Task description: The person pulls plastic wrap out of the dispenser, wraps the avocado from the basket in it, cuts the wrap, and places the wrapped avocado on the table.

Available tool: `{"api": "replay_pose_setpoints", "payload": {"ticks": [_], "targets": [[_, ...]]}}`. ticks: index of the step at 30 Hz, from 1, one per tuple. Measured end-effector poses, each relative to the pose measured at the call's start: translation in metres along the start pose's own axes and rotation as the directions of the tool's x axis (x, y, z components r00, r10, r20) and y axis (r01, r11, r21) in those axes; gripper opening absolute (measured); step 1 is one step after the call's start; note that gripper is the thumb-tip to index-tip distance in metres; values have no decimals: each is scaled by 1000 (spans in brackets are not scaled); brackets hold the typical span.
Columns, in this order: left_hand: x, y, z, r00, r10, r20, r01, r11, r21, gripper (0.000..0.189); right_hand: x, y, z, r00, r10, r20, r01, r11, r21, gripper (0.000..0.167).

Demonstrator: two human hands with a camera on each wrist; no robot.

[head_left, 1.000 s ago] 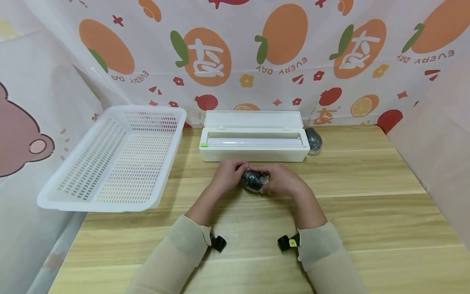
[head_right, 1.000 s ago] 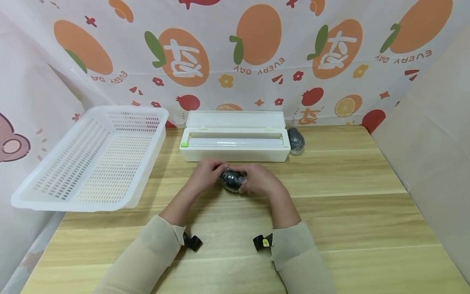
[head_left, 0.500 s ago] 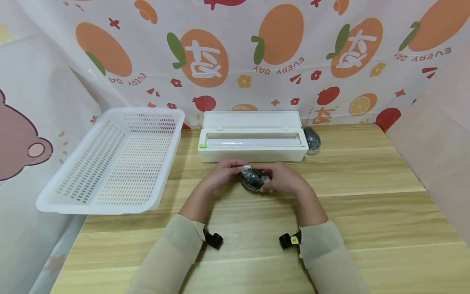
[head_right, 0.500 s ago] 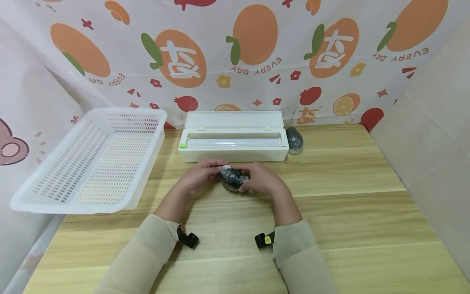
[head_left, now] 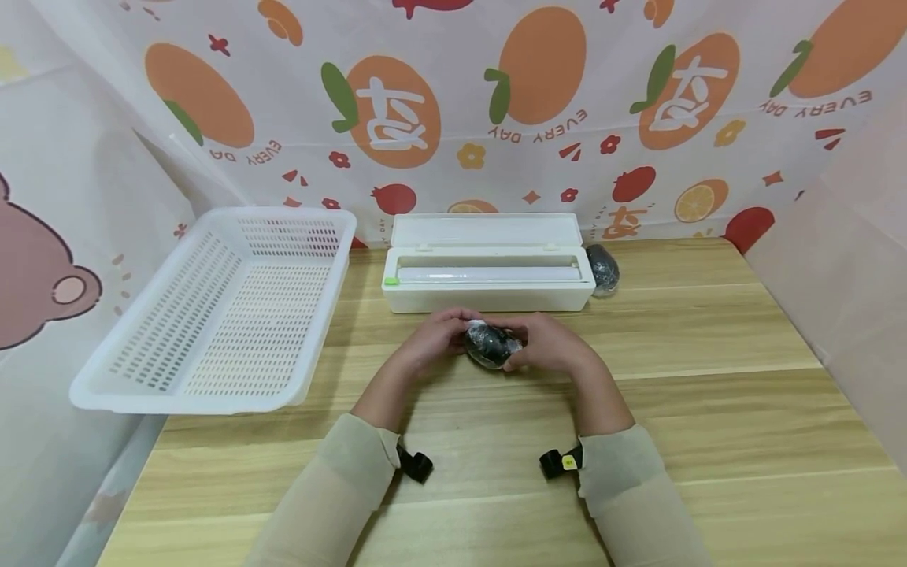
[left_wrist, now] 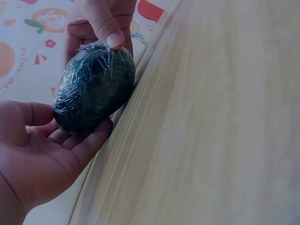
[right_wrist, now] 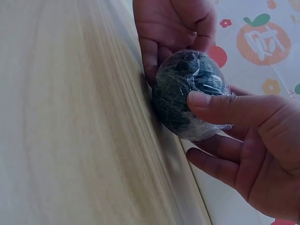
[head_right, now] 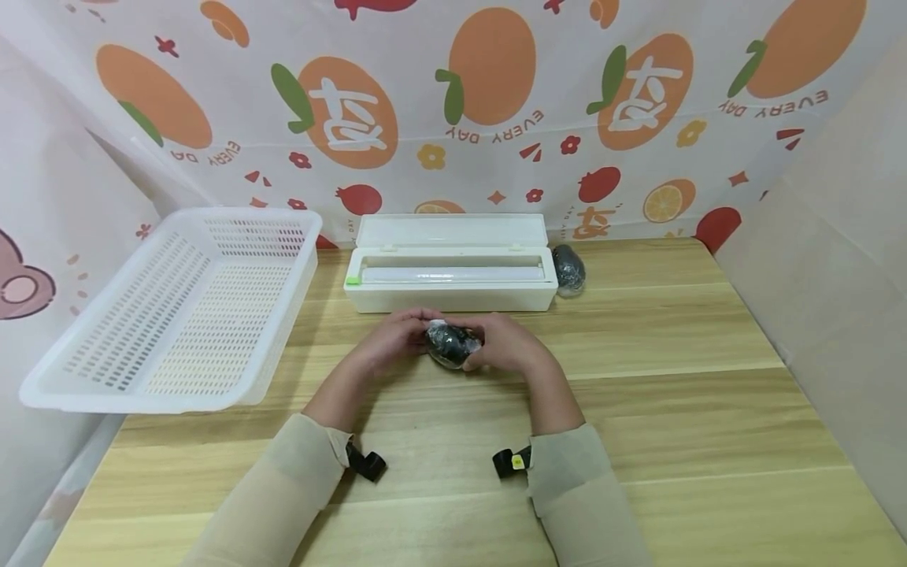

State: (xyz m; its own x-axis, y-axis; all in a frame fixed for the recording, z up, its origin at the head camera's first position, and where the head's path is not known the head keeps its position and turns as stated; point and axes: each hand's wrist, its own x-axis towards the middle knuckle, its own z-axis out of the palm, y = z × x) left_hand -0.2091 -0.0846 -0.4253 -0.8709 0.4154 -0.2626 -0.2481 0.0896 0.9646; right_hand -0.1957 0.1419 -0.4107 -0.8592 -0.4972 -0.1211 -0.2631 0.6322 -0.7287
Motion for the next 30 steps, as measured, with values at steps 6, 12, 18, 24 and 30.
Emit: {"api": "replay_pose_setpoints", "payload": {"ticks": [6,12,18,24,30], "targets": [[-1,-4,1,998,70,4,-69,969,238,36,1,1,1,1000,1,6,-1,999,52,79],[2,-8,3,982,170,-78,-127,914,386,41,4,3,3,1000,-5,-31,8,995,95,74],[4,-7,2,977,190,-100,-138,912,385,45,3,3,3,999,14,-51,-9,996,91,69],[1,-7,-6,988,154,16,-149,921,361,56,3,5,2,998,35,-48,-30,994,107,70],[2,-6,-3,985,168,36,-170,921,351,60,3,5,2,998,44,-52,-38,993,111,71]]}}
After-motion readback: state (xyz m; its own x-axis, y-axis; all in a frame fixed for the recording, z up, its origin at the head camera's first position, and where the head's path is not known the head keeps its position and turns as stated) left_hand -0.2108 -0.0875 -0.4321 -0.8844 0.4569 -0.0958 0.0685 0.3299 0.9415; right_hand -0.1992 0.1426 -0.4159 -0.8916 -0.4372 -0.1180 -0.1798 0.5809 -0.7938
